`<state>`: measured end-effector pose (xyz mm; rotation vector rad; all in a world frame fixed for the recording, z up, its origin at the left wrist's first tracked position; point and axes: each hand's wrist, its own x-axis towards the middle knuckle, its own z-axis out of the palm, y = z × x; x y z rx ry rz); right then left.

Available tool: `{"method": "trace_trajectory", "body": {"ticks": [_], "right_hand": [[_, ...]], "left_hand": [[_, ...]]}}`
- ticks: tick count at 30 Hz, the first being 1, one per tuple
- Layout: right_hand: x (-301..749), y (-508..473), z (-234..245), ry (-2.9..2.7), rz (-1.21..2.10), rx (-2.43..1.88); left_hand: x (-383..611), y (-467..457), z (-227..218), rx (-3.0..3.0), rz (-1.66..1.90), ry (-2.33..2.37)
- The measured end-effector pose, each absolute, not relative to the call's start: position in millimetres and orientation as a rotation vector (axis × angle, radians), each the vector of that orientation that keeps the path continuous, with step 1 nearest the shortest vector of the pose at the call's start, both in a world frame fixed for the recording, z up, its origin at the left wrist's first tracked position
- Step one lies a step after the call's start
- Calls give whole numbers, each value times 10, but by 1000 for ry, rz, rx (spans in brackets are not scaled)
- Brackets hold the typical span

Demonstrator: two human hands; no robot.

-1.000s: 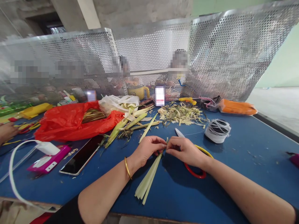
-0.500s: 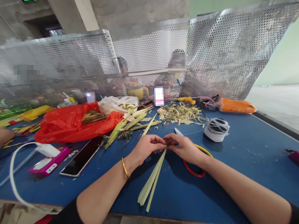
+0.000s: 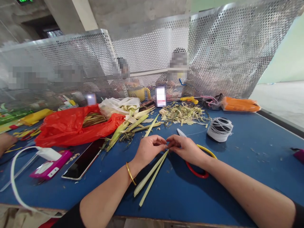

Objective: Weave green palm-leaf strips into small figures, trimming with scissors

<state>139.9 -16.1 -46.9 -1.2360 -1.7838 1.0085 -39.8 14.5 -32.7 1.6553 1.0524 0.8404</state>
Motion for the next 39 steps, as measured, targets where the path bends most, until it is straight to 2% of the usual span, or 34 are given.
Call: {"method": "trace_trajectory", "body": {"ticks": [8,17,28,39], "right_hand": [[1397,-151,-504,-1788,990,-1235],[1350,-213,-423,-1816,883,-1256],[1347,-182,-445,-1610,1109,-1273],[1358,-162,-481,-1568,1012,-1308]], "left_hand": [[-384,56,-225,1836,824,1170],[-386,0,-299,2183,879,1270],[-354,-5,-339,2298,999,1225],[-351,-33,-336,2273,1118,1220]]}}
